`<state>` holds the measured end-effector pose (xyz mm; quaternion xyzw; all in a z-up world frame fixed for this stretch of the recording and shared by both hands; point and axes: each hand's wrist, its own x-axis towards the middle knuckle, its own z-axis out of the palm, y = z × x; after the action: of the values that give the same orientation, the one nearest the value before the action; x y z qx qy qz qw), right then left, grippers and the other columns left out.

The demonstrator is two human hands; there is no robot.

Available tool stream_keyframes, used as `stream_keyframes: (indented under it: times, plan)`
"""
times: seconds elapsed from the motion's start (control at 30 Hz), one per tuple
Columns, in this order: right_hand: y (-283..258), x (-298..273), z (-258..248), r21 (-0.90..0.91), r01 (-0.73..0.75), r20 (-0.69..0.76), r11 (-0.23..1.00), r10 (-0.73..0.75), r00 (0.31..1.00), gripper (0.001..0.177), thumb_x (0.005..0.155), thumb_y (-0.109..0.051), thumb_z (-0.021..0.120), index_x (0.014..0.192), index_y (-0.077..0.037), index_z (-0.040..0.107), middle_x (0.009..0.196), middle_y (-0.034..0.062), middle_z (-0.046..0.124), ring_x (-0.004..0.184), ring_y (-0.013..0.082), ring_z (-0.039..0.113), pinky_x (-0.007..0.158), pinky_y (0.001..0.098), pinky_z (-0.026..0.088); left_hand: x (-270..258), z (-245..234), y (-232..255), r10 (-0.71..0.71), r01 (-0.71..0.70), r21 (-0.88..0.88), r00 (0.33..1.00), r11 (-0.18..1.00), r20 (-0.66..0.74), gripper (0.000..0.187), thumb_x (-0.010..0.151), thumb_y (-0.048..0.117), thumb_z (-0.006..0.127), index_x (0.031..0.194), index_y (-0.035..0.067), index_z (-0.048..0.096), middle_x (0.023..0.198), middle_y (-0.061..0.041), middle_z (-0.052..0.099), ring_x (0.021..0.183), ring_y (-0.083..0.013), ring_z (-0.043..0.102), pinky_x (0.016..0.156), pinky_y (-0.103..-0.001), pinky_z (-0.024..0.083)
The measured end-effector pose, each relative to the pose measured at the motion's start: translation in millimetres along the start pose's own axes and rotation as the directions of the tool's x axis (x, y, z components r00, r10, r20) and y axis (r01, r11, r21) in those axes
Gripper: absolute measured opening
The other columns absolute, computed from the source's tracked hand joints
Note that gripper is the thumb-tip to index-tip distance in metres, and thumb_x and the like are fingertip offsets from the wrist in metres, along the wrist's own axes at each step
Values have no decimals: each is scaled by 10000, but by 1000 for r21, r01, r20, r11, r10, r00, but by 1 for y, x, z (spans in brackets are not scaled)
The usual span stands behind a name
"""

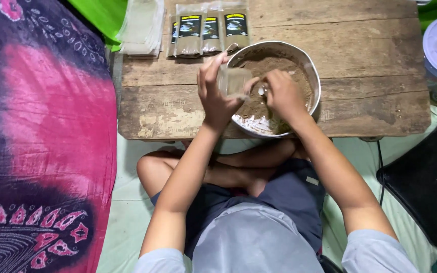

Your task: Filling small plastic bags with ground coffee powder using a spoon and sealing them.

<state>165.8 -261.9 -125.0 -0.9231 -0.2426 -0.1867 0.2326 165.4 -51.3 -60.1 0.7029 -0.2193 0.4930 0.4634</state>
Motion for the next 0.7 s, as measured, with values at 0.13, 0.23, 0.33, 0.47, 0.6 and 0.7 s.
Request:
stream_keyframes:
  times: [0.13,0.23,0.33,0.47,0.6,0.7]
  plan:
    - [-35,5,-23,20,-60,44,998,59,997,283,929,54,597,1099,-168,644,997,19,616,909,214,638,814,316,624,-2,5,14,-82,54,142,977,988,195,877,824,530,879,1454,181,379,1454,-21,576,1212,-195,704,1257,-436,435]
    - [-30,1,-24,140,12,-46,990,-5,999,363,899,-12,622,1258,-35,579,951,183,629,925,419,660,837,498,548,-12,11,12,-41,35,54,993,998,112,861,789,530,893,1405,114,459,1234,-72,657,1122,-265,651,1082,-486,461]
    - [-25,-1,-17,223,-48,-54,974,61,997,386,898,-102,668,1270,-90,564,897,135,679,894,361,665,812,465,550,-23,14,6,-44,33,96,992,995,114,882,795,520,893,1423,107,431,1268,-67,649,1121,-260,656,1062,-471,473]
    - [-10,-3,-2,232,-16,-136,972,49,990,94,917,-138,707,1010,-126,698,837,87,662,826,329,652,766,431,546,-24,16,6,-25,20,65,996,998,82,929,797,503,898,1453,90,386,1356,-94,615,1143,-273,645,1035,-482,477]
    - [12,3,-4,217,-92,-302,972,157,940,44,907,-64,738,921,-105,740,819,118,689,812,370,699,748,439,561,-27,18,2,-58,55,28,992,998,111,1013,758,495,932,1486,111,342,1379,-107,572,1172,-274,626,1024,-472,527]
    - [13,12,-38,208,-187,-283,960,242,928,112,985,-57,656,941,-77,757,817,144,701,797,386,702,749,456,549,-32,28,-6,-80,81,-5,988,997,136,993,774,499,917,1483,128,329,1358,-120,549,1172,-283,618,1001,-477,567]
